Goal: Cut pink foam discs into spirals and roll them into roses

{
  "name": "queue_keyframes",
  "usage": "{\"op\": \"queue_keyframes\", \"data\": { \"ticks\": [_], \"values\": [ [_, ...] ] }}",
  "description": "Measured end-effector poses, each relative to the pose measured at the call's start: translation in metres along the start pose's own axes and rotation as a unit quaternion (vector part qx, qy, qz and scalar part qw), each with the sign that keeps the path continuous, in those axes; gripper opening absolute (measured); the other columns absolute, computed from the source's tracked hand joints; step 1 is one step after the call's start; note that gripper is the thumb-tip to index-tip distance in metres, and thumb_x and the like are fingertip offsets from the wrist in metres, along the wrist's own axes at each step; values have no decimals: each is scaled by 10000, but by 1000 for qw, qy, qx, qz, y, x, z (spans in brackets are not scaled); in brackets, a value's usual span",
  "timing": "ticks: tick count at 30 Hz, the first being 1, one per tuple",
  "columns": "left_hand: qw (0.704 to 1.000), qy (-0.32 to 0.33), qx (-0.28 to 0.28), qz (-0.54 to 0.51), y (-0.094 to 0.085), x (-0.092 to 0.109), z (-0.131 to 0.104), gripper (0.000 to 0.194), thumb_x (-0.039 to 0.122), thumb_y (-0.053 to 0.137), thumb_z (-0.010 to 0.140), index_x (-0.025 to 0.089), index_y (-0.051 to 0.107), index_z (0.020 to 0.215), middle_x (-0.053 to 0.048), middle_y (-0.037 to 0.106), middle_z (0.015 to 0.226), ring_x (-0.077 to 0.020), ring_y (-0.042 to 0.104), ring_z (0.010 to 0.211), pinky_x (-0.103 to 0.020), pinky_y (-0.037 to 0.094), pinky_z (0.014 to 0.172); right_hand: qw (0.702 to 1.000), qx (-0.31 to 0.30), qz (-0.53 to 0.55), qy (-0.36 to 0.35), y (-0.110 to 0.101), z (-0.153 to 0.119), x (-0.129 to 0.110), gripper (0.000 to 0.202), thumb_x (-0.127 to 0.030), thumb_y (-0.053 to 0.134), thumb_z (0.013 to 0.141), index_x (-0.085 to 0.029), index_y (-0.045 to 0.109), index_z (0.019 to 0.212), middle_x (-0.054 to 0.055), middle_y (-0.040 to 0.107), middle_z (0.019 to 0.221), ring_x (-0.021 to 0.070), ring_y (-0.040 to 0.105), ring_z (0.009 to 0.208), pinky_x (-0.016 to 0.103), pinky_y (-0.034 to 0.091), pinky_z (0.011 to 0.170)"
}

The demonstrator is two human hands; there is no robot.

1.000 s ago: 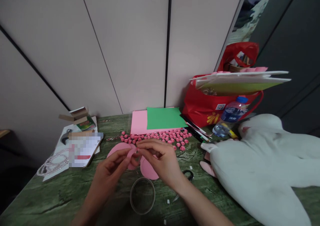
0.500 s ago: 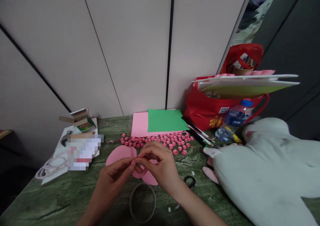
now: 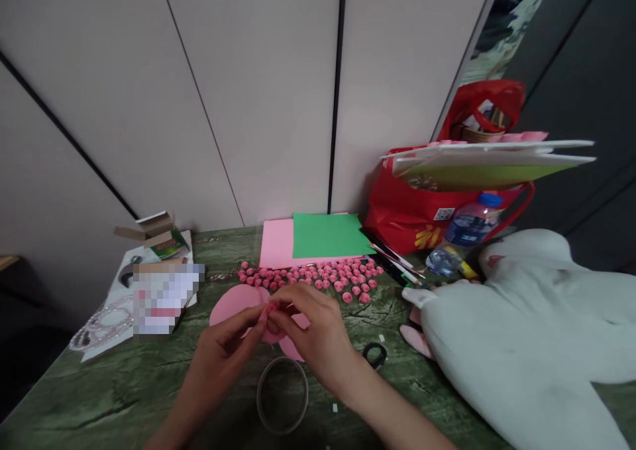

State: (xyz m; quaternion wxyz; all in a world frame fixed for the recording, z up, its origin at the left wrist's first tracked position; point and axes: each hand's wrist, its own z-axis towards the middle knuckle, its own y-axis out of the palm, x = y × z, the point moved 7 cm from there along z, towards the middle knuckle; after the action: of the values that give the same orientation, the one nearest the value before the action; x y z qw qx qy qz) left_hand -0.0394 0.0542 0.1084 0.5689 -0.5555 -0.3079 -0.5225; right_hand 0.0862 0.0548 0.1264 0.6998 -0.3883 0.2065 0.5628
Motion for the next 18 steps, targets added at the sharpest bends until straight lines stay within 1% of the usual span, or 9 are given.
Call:
{"op": "queue_keyframes", "data": {
  "ticks": [2,4,7,10,14,16,18],
  "values": [
    [1000,0,-12,-14,2,0,0,284,182,544,778,199,644,1043,-47,687,965,-184,622,847,-270,471,779,1000,-3,10,15,1,1,0,146,-123,600,757,-198,629,879,30,621,825,135,591,744,252,511,628],
    [999,-10,-36,-38,5,0,-1,305,158,539,774,204,635,1060,-49,676,1001,-186,613,871,-283,461,804,1000,-6,4,10,2,1,-2,143,-134,623,741,-205,639,865,31,623,843,144,589,783,256,505,644],
    [992,-47,-79,-83,9,-2,-1,321,129,547,761,208,636,1058,-47,673,1007,-182,608,856,-294,458,805,1000,-2,-8,-6,2,0,-6,142,-157,651,722,-206,654,855,35,629,835,150,592,788,264,503,652],
    [977,-89,-110,-159,12,-6,-3,328,129,548,764,220,627,1069,-35,671,1006,-179,600,877,-289,452,806,999,9,-24,-41,2,-1,-10,139,-162,631,742,-202,662,871,45,640,832,152,600,773,274,510,651],
    [960,-109,-108,-236,14,-10,-4,314,144,575,757,231,627,1055,-25,653,1039,-171,574,941,-279,426,845,995,33,-47,-83,-1,-2,-15,140,-133,599,766,-190,657,880,56,661,837,160,608,779,299,508,681],
    [955,-117,-94,-255,13,-12,-5,300,154,588,751,225,626,1040,-30,651,1032,-164,574,926,-280,427,838,994,46,-47,-84,-3,-2,-16,149,-111,596,765,-185,648,883,51,667,828,159,608,781,306,502,696],
    [954,-123,-78,-262,13,-13,-5,267,159,594,745,211,631,1004,-37,659,993,-156,581,884,-277,435,813,995,55,-38,-71,-5,-1,-14,144,-105,598,763,-183,641,877,38,669,788,152,608,744,304,498,678]
  ]
}}
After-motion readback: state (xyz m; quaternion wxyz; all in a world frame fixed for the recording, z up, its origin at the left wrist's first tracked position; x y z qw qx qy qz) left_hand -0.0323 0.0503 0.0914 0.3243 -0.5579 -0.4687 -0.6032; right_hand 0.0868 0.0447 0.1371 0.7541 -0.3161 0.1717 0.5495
